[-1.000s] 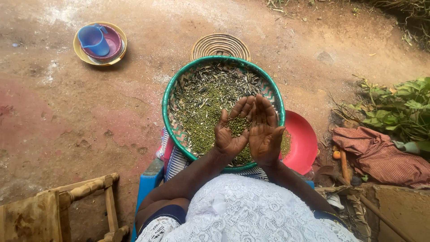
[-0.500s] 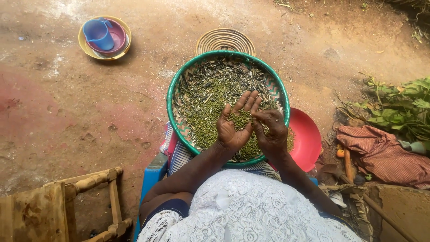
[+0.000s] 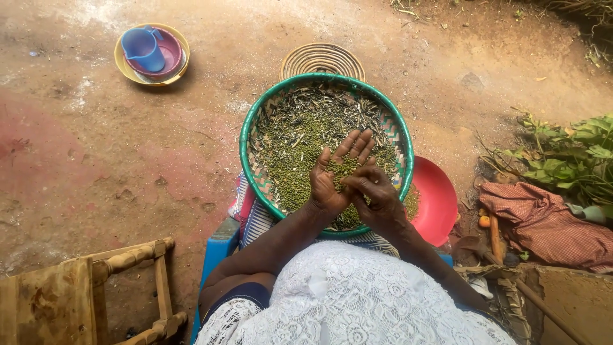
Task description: Manually sorting mung beans from husks and debris in a plastic bowl by sifting through the mixture with hands.
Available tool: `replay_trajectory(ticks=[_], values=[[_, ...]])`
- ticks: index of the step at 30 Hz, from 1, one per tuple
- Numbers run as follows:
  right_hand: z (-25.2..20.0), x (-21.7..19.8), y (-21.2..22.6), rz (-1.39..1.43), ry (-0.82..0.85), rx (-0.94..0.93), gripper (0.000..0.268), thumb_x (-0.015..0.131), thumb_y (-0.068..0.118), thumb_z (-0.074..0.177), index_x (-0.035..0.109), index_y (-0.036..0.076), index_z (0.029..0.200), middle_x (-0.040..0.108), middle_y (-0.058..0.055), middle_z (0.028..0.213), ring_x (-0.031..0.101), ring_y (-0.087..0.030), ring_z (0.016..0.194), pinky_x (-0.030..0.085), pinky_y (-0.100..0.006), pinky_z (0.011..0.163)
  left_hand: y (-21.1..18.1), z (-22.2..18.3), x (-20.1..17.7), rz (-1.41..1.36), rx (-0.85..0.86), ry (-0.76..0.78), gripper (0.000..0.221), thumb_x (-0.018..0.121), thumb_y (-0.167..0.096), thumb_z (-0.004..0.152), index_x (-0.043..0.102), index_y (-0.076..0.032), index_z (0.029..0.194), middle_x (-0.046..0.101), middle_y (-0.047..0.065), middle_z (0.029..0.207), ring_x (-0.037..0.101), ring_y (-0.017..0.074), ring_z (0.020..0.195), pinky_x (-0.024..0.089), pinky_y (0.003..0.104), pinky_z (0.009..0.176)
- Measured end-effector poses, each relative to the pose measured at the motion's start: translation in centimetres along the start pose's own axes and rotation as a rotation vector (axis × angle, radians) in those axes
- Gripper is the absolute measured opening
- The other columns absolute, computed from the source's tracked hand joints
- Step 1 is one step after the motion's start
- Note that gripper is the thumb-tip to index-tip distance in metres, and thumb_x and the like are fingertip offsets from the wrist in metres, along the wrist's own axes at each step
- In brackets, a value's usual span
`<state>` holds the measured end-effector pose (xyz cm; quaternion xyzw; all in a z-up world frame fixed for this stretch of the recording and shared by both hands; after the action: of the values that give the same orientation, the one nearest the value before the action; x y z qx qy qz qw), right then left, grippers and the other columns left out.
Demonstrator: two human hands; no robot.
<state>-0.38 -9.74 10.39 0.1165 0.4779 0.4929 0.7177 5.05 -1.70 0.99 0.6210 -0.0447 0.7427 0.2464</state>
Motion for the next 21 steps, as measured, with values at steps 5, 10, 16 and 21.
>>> replay_trajectory(ticks=[5, 10, 16, 21], values=[[0.4, -0.7, 0.2, -0.205, -0.025, -0.036, 0.031, 0.074, -0.002, 0.094, 0.078, 0.009, 0.124, 0.062, -0.010, 0.097, 0.069, -0.034, 0.087, 0.060, -0.045, 0.076, 0.1, 0.2, -0.4, 0.031, 0.010, 0.009, 0.077, 0.038, -0.052, 0.111, 0.027, -0.005, 0.171, 0.025, 0.018, 0.176, 0.025, 0.0343, 0.163, 0.034, 0.051, 0.129], [-0.8, 0.6, -0.5, -0.257, 0.056, -0.120, 0.037, 0.076, -0.003, 0.087, 0.078, 0.009, 0.122, 0.062, -0.014, 0.098, 0.068, -0.041, 0.084, 0.060, -0.050, 0.071, -0.1, 0.0, -0.1, 0.055, -0.008, 0.000, 0.076, 0.036, -0.053, 0.111, 0.028, -0.005, 0.170, 0.025, 0.017, 0.177, 0.025, 0.0342, 0.163, 0.034, 0.051, 0.129], [0.9, -1.0, 0.3, -0.151, -0.096, -0.042, 0.028, 0.072, -0.002, 0.097, 0.079, 0.007, 0.123, 0.060, -0.011, 0.097, 0.069, -0.036, 0.083, 0.062, -0.044, 0.090, 0.1, 0.2, 0.2, 0.030, 0.005, 0.005, 0.075, 0.035, -0.052, 0.112, 0.027, -0.004, 0.170, 0.026, 0.018, 0.176, 0.025, 0.0339, 0.163, 0.033, 0.049, 0.130], [1.5, -1.3, -0.8, -0.200, -0.134, -0.019, 0.028, 0.074, 0.000, 0.098, 0.078, 0.008, 0.125, 0.060, -0.009, 0.101, 0.071, -0.030, 0.084, 0.063, -0.044, 0.077, 1.4, -0.3, 0.9, -0.008, -0.050, -0.006, 0.079, 0.036, -0.054, 0.111, 0.028, 0.001, 0.169, 0.026, 0.025, 0.174, 0.028, 0.0379, 0.161, 0.035, 0.049, 0.130]])
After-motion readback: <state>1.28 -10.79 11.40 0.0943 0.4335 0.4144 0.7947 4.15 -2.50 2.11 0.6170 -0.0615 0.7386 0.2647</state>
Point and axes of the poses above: each hand's wrist, its own z-axis towards the middle knuckle, its own x-axis out of the palm, y = z × x, the point moved 5 cm from there along z, towards the middle knuckle
